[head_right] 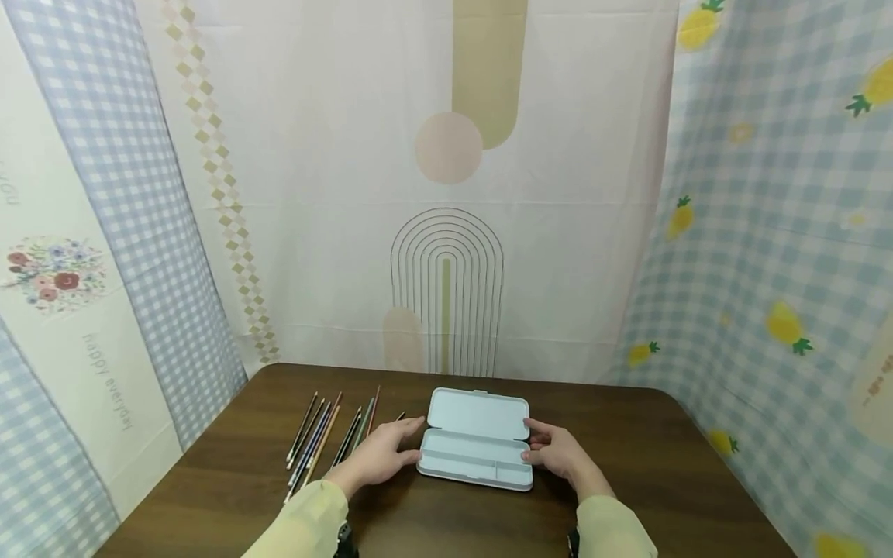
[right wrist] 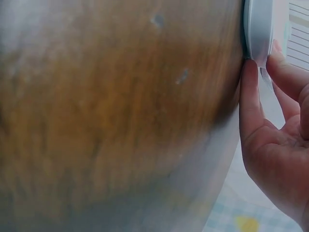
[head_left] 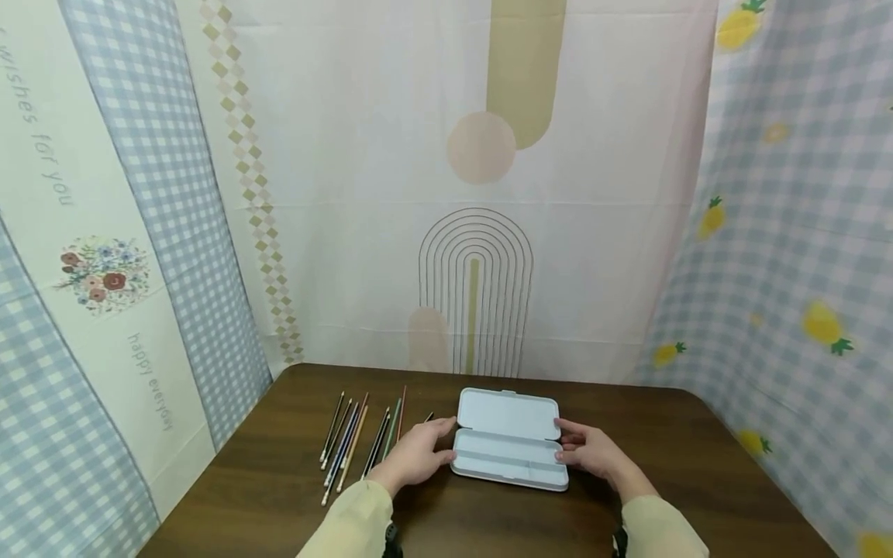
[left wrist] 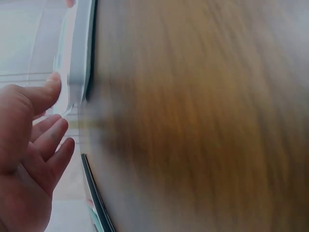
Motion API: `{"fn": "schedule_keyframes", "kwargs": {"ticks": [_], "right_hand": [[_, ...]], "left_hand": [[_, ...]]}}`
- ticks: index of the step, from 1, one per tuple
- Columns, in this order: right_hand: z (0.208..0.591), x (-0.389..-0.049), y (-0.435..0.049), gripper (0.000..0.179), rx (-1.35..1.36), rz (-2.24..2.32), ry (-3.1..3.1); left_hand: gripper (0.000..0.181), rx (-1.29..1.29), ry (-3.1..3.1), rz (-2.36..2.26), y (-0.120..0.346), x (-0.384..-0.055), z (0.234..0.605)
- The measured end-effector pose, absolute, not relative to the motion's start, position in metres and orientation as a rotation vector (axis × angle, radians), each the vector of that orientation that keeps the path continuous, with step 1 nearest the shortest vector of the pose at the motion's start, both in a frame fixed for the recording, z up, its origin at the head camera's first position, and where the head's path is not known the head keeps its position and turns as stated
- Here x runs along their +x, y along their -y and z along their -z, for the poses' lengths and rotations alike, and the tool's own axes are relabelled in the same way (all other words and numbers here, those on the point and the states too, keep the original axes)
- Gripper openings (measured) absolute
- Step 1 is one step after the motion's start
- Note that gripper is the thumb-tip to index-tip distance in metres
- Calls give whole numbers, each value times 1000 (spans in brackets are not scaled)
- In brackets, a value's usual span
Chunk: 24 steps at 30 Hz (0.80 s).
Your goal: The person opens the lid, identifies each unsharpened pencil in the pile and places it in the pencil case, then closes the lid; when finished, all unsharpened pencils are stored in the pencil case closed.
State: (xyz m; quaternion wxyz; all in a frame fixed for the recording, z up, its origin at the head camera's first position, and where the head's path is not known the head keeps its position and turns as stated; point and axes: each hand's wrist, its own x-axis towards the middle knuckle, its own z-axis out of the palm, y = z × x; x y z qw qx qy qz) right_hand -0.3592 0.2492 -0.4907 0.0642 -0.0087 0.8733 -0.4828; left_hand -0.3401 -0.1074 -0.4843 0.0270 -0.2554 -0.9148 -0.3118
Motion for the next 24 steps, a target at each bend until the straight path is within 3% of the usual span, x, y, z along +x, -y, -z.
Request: {"fn": "schedule_keyframes", "kwargs": {"ticks": [10, 24], "right_hand": [[494, -358, -250, 72, 3, 1519, -2612], [496, -358, -246, 69, -35, 1567, -2553]], "left_hand": [[32, -752, 2621, 1191, 157, -345, 484], [22, -409, 2603, 1206, 235, -335, 478]]}}
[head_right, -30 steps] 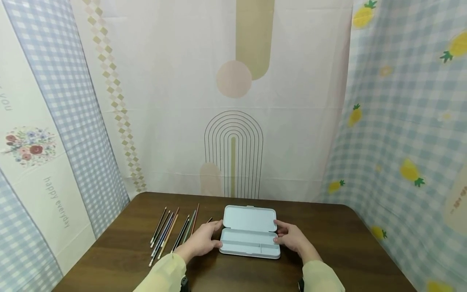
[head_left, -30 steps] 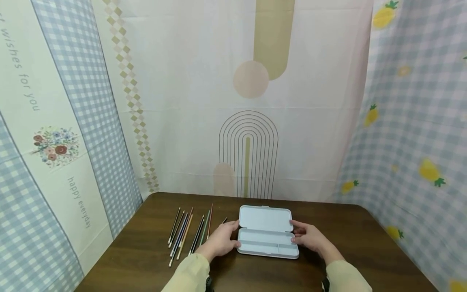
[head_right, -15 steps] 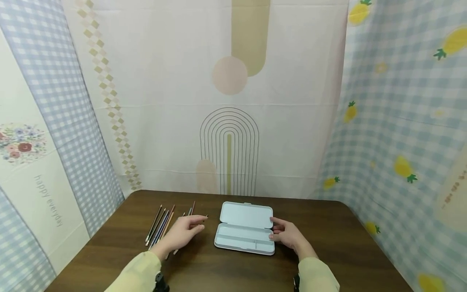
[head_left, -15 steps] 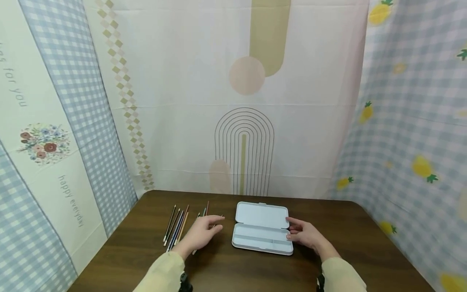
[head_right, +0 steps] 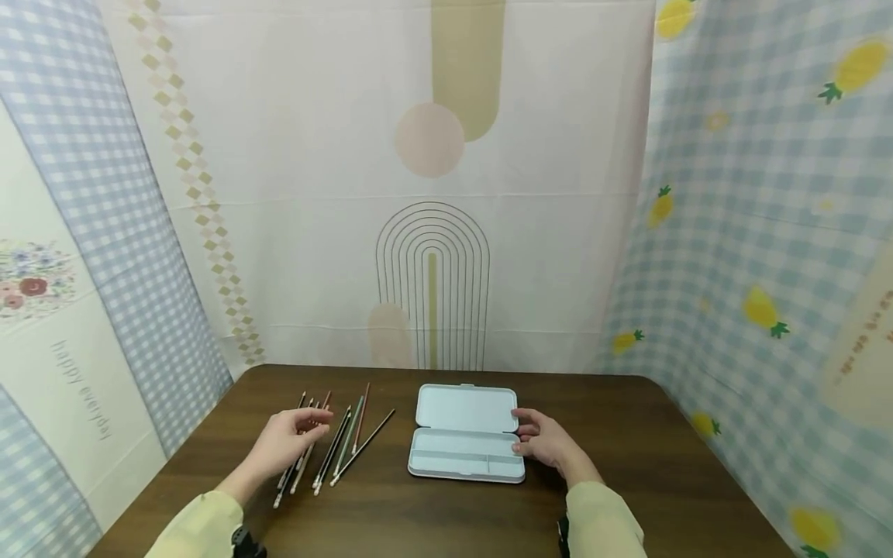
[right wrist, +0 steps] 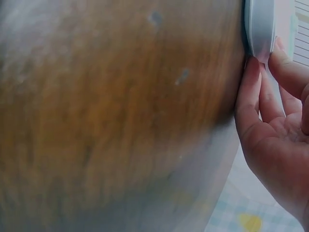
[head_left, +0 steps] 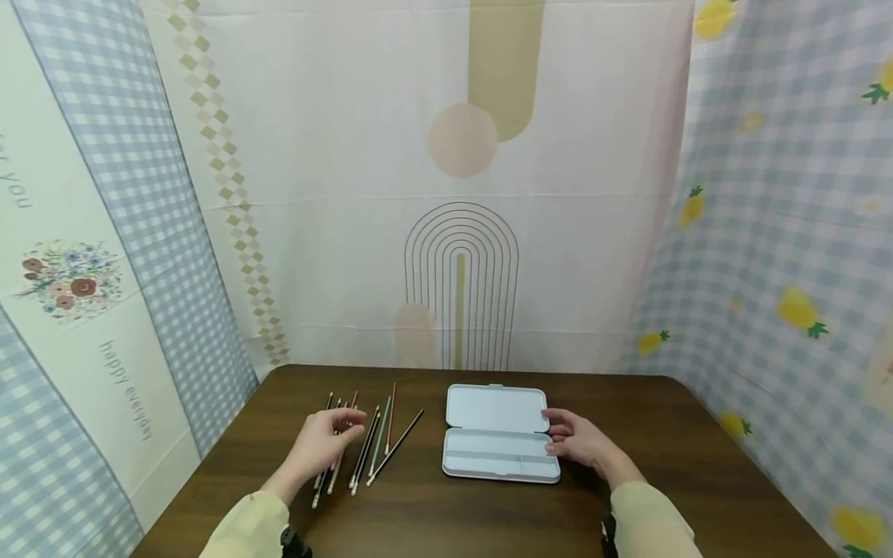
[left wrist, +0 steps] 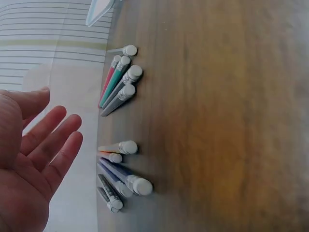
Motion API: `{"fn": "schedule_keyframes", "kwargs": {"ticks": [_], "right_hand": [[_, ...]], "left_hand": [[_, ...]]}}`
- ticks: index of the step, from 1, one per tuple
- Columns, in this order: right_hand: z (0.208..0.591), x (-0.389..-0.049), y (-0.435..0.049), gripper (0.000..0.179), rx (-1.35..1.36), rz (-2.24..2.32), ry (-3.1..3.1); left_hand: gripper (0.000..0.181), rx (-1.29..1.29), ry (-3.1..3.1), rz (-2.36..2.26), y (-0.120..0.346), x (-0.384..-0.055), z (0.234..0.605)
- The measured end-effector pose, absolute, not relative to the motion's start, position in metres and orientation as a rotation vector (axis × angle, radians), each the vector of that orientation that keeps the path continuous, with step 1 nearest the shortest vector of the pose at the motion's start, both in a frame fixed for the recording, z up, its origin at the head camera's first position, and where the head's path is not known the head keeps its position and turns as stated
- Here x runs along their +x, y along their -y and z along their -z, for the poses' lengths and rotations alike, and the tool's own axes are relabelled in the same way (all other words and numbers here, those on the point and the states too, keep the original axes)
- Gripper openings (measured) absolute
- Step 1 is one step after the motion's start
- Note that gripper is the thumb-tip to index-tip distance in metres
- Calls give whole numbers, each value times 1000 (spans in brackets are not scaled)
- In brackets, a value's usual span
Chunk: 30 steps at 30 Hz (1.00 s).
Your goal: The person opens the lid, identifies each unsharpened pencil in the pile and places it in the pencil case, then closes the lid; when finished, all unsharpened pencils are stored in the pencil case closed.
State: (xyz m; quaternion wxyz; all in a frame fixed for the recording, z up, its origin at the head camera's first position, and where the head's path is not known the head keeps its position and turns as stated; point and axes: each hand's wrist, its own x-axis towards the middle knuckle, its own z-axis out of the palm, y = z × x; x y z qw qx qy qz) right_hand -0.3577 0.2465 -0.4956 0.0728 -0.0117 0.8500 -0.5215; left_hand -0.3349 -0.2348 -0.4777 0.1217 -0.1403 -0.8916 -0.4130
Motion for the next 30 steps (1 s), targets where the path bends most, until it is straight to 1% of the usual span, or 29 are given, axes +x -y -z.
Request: {"fn": "schedule_keyframes", "kwargs": {"ticks": [6, 17, 20, 25, 30], "right_hand": [[495, -357, -247, 69, -9, 1564, -2553], [491, -356, -248, 69, 28, 1555, -2554], [490, -356, -248, 69, 32, 1558, -2555], [488, -356, -244, 69, 6, 1561, -2553], [488, -357, -241, 69, 3, 1551, -2561]], "left_hand": [[18, -485, 2658, 1210, 234, -331, 484], [23, -709, 2694, 1251, 212, -324, 479], [28, -721, 2681, 1289, 205, -322, 479], [37, -662, 2687, 1368, 199, -319, 483], [40, -617, 2693, 1357, 195, -320, 490]]}}
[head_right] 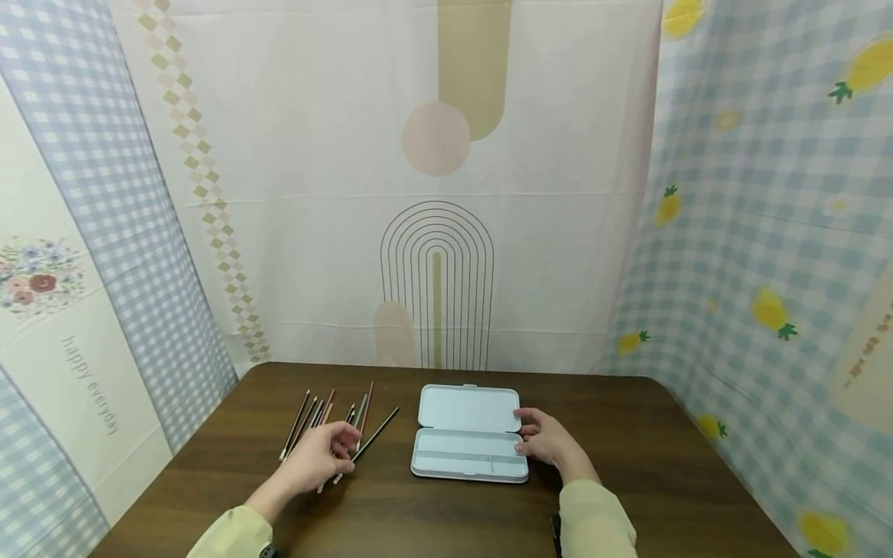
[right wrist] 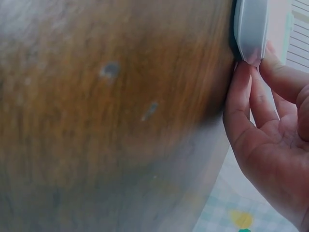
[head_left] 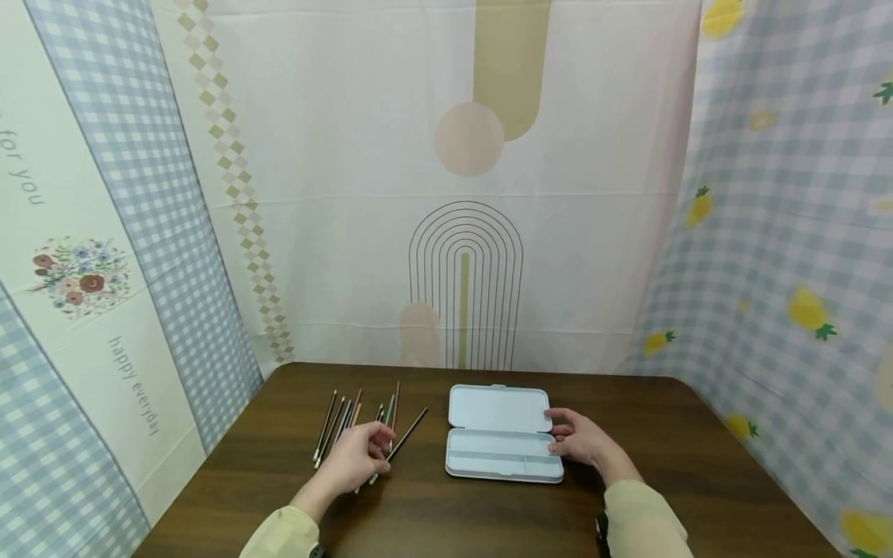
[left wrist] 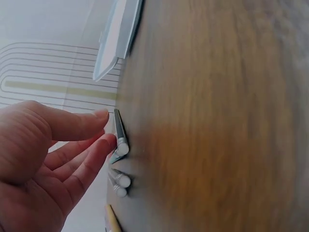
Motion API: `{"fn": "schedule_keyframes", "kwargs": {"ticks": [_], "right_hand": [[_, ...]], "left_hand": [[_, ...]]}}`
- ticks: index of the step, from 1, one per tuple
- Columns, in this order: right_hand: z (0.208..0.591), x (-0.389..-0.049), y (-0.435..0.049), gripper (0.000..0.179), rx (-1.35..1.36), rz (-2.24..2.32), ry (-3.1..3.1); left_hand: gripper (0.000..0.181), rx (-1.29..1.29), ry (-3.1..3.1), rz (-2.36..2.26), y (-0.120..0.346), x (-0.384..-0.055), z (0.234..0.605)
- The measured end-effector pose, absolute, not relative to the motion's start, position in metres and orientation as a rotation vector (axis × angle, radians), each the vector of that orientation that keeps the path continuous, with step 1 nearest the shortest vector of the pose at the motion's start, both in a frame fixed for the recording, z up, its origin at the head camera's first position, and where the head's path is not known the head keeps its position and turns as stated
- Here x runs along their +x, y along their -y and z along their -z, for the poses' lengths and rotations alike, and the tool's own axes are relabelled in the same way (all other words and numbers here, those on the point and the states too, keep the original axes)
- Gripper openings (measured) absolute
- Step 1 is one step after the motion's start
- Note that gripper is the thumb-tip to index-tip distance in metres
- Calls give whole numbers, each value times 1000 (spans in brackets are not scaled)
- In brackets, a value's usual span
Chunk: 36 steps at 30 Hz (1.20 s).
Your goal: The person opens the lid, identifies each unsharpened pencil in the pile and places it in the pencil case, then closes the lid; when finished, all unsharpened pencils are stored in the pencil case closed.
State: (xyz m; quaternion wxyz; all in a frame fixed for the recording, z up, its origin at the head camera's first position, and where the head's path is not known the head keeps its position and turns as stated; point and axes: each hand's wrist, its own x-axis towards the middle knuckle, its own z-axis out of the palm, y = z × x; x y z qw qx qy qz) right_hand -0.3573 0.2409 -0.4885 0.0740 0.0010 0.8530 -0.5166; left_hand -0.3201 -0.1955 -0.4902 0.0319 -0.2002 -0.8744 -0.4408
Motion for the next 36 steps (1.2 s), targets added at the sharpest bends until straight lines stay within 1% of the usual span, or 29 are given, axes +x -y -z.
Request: {"fn": "schedule_keyframes", "kwargs": {"ticks": [10, 22, 36], "right_hand": [[490, -358, -241, 70, 0, 1580, -2537], [489, -357, -243, 67, -14, 1580, -2527], [493, -359, -245, 67, -11, 1600, -2516]], "left_hand": [[45, -622, 2670, 1374, 193, -321, 497], [47, -649, 2710, 1211, 188, -320, 495], [46, -655, 2710, 1115, 182, -321, 495]]}}
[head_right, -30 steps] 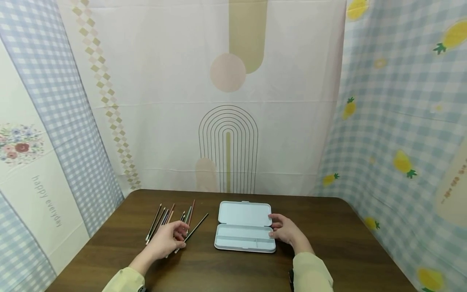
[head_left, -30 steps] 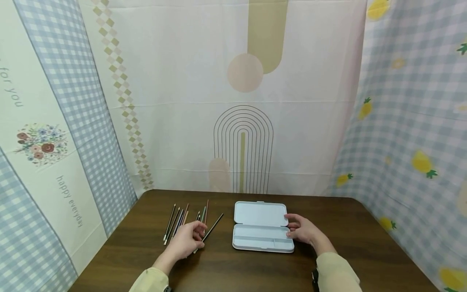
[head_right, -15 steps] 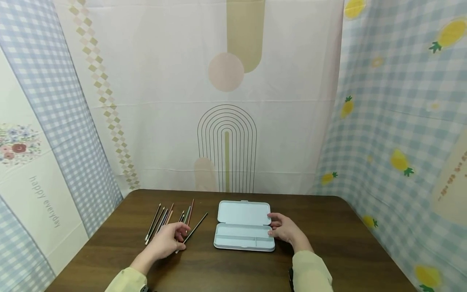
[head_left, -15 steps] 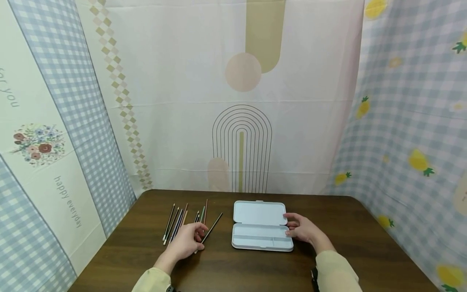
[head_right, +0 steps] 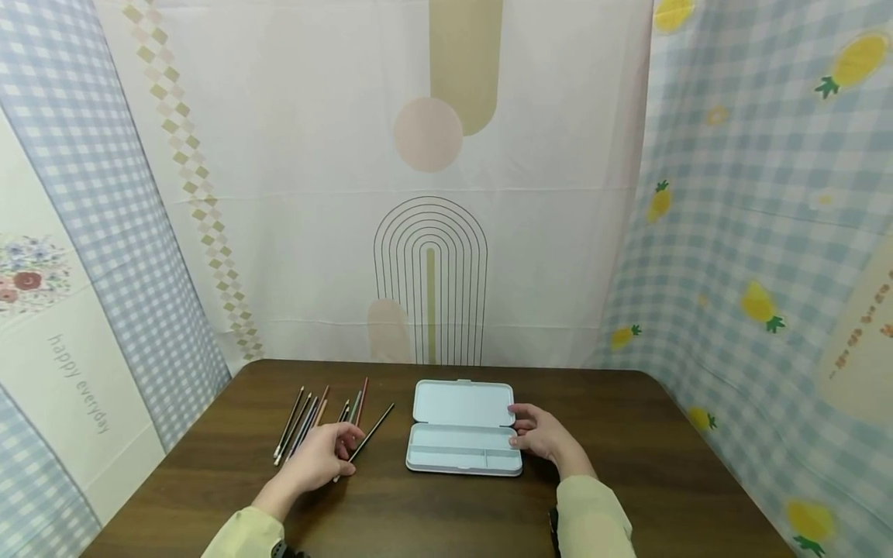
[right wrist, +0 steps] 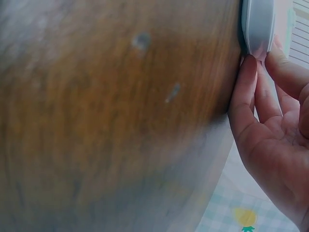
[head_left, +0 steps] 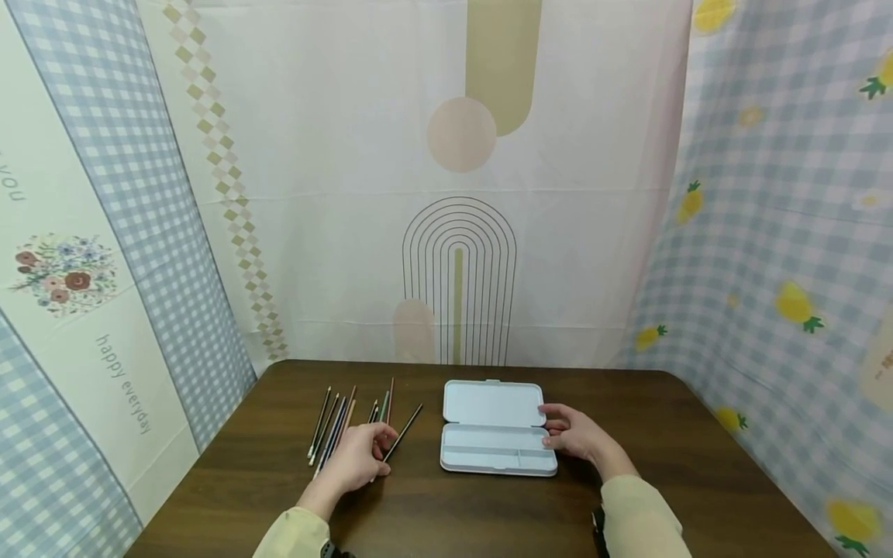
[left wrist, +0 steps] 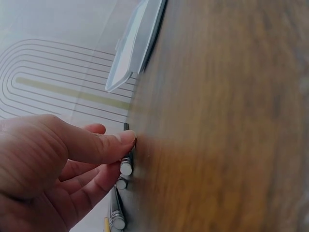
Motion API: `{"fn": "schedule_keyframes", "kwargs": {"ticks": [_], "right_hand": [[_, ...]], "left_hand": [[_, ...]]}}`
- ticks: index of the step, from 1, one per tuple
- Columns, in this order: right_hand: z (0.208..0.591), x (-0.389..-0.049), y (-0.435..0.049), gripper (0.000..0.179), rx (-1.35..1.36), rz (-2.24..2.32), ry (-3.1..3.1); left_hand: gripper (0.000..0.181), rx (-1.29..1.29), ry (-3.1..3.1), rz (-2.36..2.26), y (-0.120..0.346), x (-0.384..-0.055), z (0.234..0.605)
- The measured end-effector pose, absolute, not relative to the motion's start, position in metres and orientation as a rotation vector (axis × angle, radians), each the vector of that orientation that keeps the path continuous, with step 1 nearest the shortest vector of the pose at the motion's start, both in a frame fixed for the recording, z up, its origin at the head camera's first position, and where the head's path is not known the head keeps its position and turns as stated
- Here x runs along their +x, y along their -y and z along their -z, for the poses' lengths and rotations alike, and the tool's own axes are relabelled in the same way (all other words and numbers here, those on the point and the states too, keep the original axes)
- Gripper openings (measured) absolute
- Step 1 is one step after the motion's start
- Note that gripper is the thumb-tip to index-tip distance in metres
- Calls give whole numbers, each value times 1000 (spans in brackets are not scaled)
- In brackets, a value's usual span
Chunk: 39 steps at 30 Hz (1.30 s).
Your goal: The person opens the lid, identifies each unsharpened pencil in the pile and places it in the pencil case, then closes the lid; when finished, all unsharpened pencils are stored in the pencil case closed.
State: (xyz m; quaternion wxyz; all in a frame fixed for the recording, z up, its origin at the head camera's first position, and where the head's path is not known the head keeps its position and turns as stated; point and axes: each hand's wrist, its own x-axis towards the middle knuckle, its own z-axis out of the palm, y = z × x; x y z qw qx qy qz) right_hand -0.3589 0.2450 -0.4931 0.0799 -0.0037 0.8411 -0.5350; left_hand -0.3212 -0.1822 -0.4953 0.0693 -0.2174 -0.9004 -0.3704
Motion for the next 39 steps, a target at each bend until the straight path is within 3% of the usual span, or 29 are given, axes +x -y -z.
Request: {"fn": "schedule_keyframes", "kwargs": {"ticks": [39], "right_hand": [[494, -359, -246, 65, -7, 1620, -2487]], "left_hand": [[51, -690, 2726, 1032, 177, -320, 495]]}}
